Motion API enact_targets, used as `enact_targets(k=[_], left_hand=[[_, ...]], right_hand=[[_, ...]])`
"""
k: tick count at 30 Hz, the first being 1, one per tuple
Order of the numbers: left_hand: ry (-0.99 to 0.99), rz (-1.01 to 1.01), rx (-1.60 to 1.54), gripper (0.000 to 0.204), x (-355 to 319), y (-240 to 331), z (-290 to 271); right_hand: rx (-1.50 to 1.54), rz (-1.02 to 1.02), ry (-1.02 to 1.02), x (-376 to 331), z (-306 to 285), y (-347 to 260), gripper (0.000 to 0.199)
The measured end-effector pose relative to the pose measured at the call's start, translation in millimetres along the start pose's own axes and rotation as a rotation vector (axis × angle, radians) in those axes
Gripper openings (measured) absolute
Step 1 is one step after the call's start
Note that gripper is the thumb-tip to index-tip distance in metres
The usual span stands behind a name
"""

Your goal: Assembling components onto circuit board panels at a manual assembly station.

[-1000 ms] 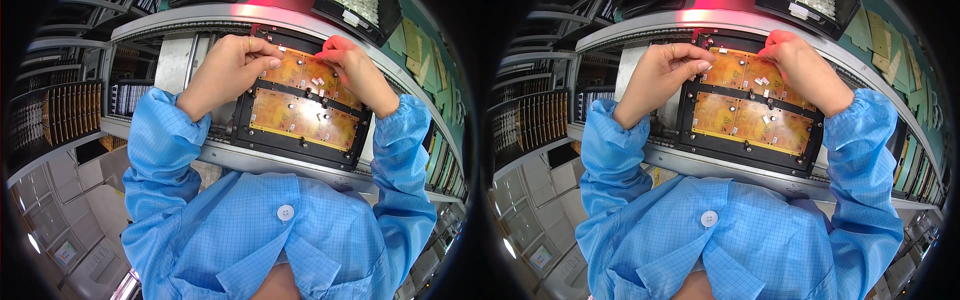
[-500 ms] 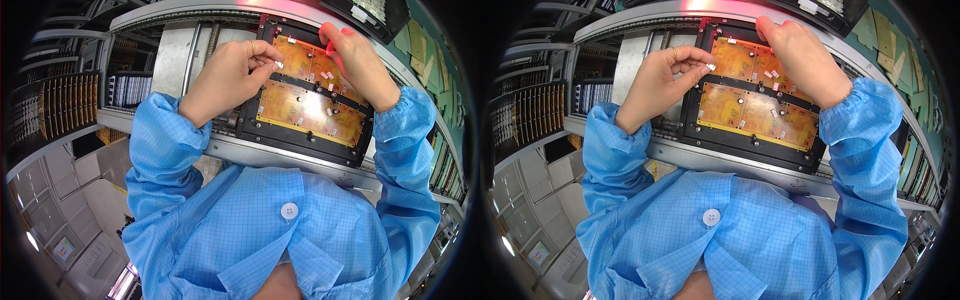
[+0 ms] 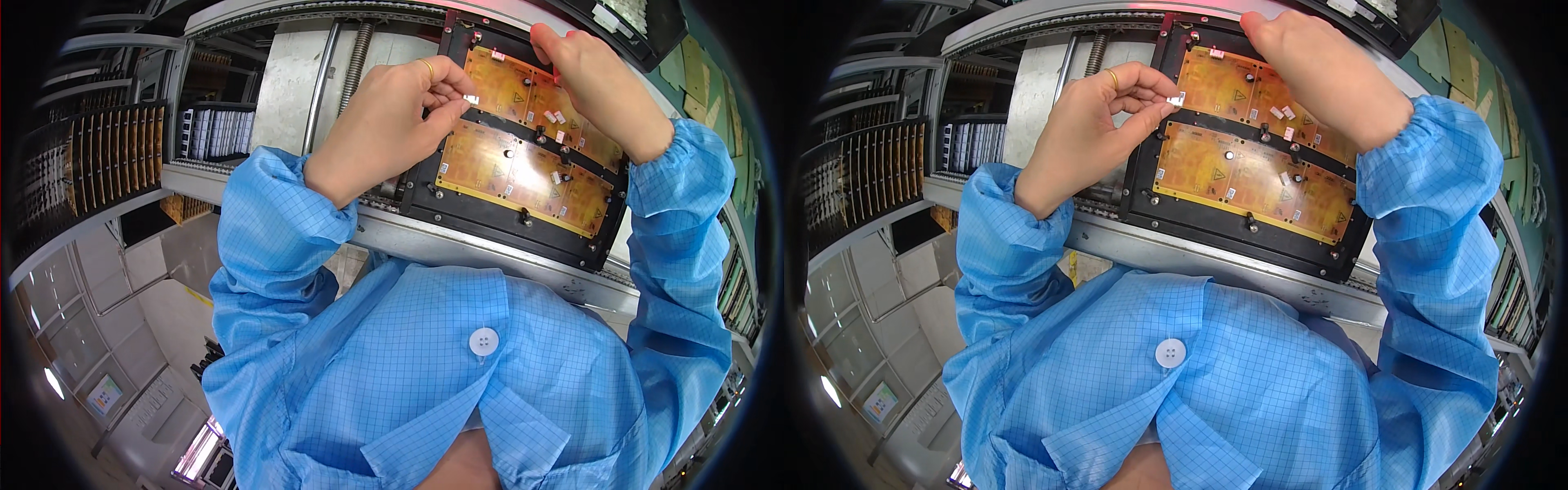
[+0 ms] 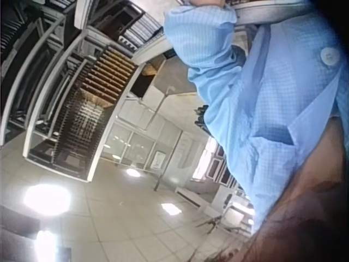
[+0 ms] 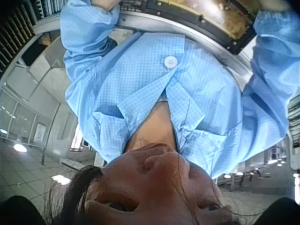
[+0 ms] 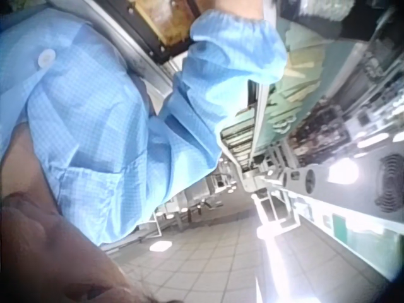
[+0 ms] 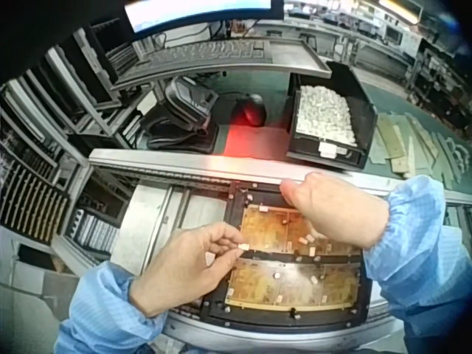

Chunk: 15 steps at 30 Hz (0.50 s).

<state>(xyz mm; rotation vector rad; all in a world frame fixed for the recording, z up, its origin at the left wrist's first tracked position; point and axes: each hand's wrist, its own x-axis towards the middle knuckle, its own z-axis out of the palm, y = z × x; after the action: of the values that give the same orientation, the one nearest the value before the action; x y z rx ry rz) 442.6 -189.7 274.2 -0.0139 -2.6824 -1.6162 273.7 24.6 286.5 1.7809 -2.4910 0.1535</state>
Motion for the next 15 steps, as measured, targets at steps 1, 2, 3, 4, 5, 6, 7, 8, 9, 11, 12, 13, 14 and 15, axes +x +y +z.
enact_targets(k=[1, 2, 3, 4, 5, 6, 7, 8, 9, 11, 12, 13, 14, 15], left_hand=[[0.012, 0.017, 0.004, 0.017, 1, 0, 1], [0.01, 0.016, 0.004, 0.017, 1, 1, 1], [0.011, 0.014, -0.003, 0.016, 1, 1, 2], [0.01, 0.014, -0.011, 0.016, 1, 2, 2], [0.007, 0.016, -0.012, 0.016, 2, 1, 3], [0.014, 0.033, 0.009, 0.016, 2, -1, 4], [0.021, 0.048, 0.031, 0.016, 2, -2, 5], [0.018, 0.049, 0.031, 0.016, 2, 0, 5], [-0.019, -0.008, 0.092, 0.016, 3, 5, 3], [-0.052, -0.066, 0.158, 0.017, 2, 4, 2], [0.028, 0.107, 0.246, 0.017, 1, -3, 4], [0.11, 0.285, 0.335, 0.017, 1, -7, 6], [0.113, 0.291, 0.339, 0.017, 0, -8, 6], [0.102, 0.314, 0.362, 0.017, -1, -8, 8]], right_hand=[[0.046, 0.013, -0.029, 0, -1, 2, 0.03], [0.047, 0.015, -0.03, 1, 0, 4, 0.03], [0.059, -0.013, 0.004, 2, 1, 7, 0.029], [0.07, -0.039, 0.038, 3, 2, 10, 0.028], [0.069, -0.035, 0.038, 4, 2, 12, 0.028], [0.078, 0.013, -0.017, 6, 2, 13, 0.027], [0.088, 0.059, -0.071, 6, 2, 13, 0.026], [0.089, 0.062, -0.071, 5, 4, 12, 0.026], [0.074, 0.043, -0.014, 4, 7, 11, 0.026], [0.06, 0.021, 0.047, 5, 7, 4, 0.026], [0.075, 0.055, 0.037, 4, 4, -4, 0.029], [0.087, 0.087, 0.031, 2, 0, -9, 0.031], [0.082, 0.087, 0.038, -4, -1, -12, 0.031], [0.079, 0.072, 0.089, -11, 0, -15, 0.026]])
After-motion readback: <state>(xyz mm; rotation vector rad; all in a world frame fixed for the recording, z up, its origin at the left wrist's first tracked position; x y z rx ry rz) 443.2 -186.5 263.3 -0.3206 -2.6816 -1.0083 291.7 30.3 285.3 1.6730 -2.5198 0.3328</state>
